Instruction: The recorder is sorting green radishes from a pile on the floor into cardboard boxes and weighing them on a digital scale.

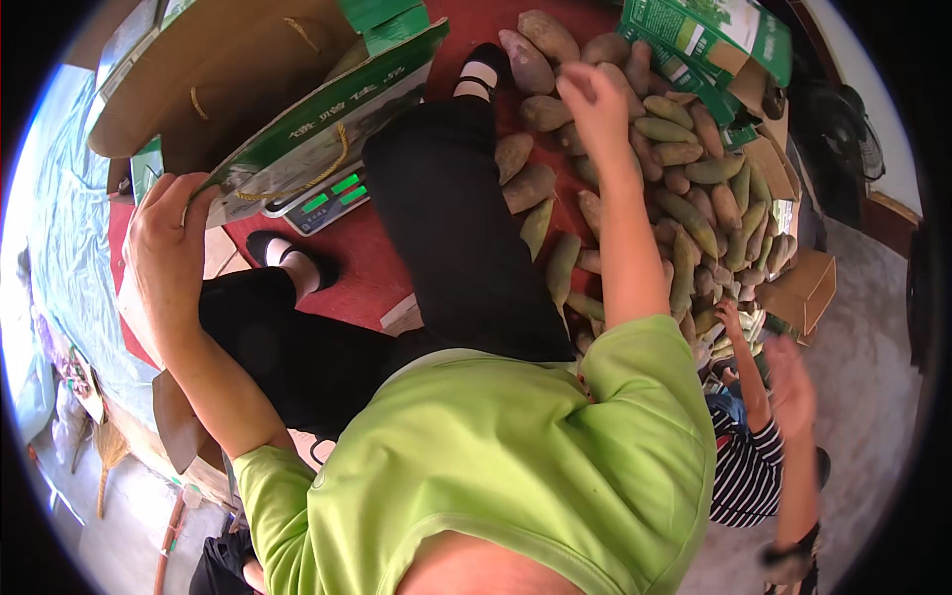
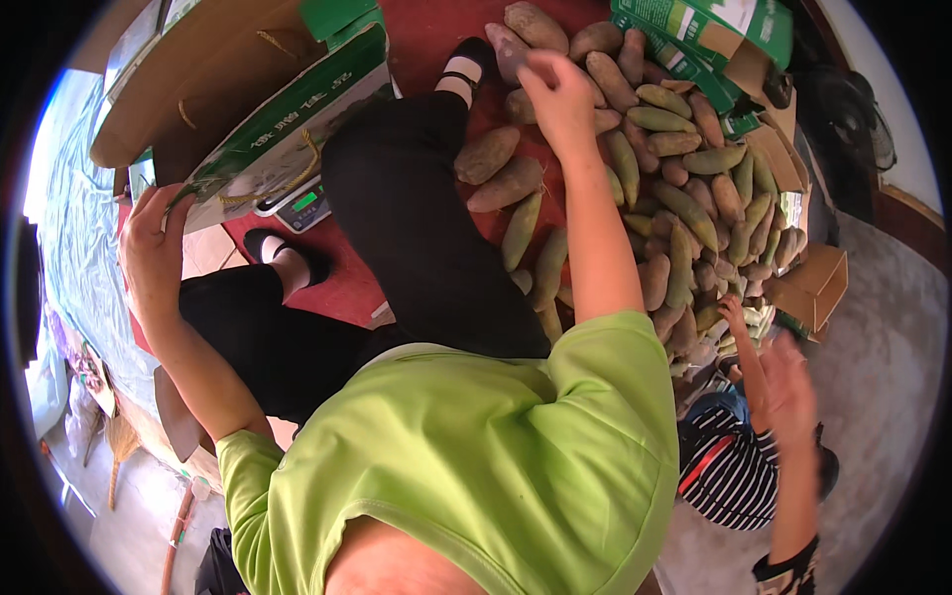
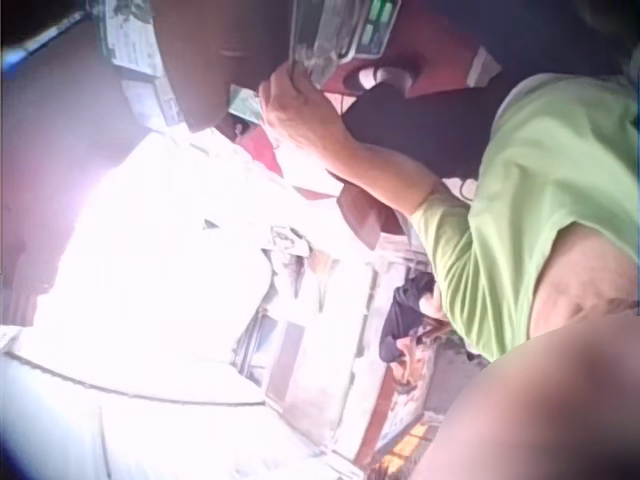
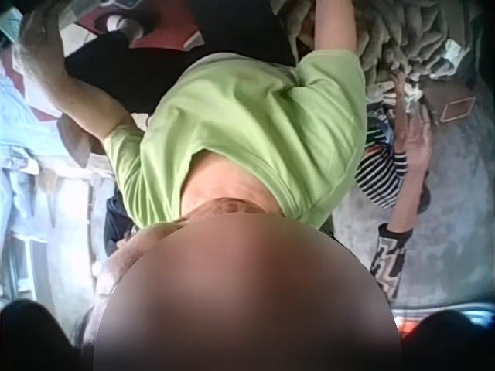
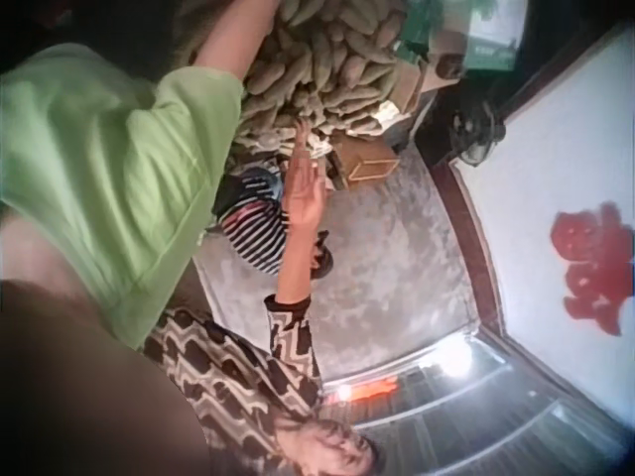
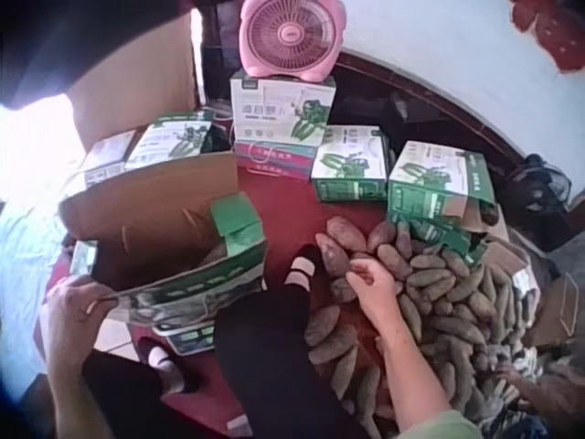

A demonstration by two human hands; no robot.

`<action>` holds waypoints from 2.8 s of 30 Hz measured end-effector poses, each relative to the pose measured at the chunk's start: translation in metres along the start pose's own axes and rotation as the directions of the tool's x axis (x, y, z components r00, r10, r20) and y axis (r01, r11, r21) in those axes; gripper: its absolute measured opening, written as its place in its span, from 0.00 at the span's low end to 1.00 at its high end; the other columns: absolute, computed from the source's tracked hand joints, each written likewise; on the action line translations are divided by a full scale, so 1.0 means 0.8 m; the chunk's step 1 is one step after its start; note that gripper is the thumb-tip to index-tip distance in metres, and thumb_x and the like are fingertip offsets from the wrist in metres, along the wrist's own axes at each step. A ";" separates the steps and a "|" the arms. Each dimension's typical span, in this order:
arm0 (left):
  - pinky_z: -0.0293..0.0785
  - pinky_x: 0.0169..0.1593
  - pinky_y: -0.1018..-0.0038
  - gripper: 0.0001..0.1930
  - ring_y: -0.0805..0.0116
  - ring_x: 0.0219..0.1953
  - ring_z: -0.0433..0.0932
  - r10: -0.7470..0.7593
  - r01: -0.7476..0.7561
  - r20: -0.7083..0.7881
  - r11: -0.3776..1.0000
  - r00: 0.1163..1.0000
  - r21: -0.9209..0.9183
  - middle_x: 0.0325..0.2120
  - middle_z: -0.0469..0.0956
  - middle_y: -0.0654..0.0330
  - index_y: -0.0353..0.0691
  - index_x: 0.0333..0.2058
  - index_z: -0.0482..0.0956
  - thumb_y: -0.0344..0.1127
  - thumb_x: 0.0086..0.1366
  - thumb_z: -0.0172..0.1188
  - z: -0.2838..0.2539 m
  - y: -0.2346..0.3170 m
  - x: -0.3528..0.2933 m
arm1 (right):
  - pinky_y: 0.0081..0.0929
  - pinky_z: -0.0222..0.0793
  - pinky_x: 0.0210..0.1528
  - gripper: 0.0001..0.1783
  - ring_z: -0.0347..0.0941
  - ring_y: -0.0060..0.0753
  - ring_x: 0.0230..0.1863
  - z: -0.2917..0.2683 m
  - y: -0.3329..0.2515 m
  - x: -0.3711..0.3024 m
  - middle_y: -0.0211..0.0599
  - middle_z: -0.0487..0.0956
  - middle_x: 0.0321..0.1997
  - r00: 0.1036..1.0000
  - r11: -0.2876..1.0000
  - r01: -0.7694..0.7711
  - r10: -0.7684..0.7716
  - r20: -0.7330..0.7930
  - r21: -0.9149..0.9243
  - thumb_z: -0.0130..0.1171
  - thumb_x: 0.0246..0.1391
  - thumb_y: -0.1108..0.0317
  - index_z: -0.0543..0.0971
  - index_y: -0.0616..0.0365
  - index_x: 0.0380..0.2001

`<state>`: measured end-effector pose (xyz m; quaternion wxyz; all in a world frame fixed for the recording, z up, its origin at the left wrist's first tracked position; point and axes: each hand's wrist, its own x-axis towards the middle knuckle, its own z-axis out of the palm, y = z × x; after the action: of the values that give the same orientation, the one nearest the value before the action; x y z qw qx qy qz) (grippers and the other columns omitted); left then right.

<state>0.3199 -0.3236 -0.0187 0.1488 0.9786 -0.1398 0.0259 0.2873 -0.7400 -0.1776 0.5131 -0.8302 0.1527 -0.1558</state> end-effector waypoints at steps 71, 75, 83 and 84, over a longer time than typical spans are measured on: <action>0.69 0.34 0.66 0.05 0.53 0.31 0.74 0.017 -0.014 0.050 0.999 0.999 -0.046 0.25 0.74 0.56 0.38 0.33 0.79 0.31 0.57 0.60 0.000 0.005 0.005 | 0.21 0.72 0.38 0.14 0.75 0.24 0.37 0.053 -0.108 0.075 0.35 0.79 0.40 0.989 0.919 -0.066 0.010 0.145 0.389 0.63 0.50 0.72 0.76 0.63 0.41; 0.69 0.35 0.68 0.06 0.54 0.30 0.75 -0.022 0.022 0.035 1.000 0.999 -0.011 0.27 0.75 0.56 0.38 0.34 0.79 0.32 0.58 0.60 -0.005 -0.007 -0.003 | 0.17 0.66 0.30 0.10 0.71 0.20 0.28 0.014 0.031 0.006 0.31 0.79 0.29 0.947 0.938 -0.322 0.317 0.056 0.129 0.62 0.48 0.71 0.79 0.61 0.36; 0.68 0.35 0.72 0.06 0.60 0.28 0.74 0.002 -0.002 -0.001 1.000 1.000 -0.024 0.26 0.75 0.58 0.36 0.34 0.79 0.30 0.59 0.60 0.006 -0.013 0.000 | 0.38 0.71 0.30 0.24 0.75 0.37 0.26 -0.079 0.327 -0.261 0.41 0.79 0.26 0.745 0.567 -0.413 0.661 0.094 -0.713 0.67 0.43 0.59 0.77 0.61 0.42; 0.68 0.35 0.72 0.06 0.60 0.28 0.74 -0.006 0.006 -0.003 1.000 1.000 -0.013 0.26 0.75 0.58 0.36 0.34 0.79 0.30 0.59 0.60 0.003 -0.017 -0.005 | 0.41 0.72 0.33 0.26 0.77 0.42 0.31 -0.076 0.327 -0.287 0.45 0.80 0.32 0.650 0.520 -0.504 0.754 0.094 -0.689 0.69 0.42 0.60 0.76 0.62 0.44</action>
<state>0.3195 -0.3107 -0.0253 0.1552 0.9780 -0.1368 0.0264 0.0297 -0.8058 -0.4101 0.2571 -0.8439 0.3871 0.2682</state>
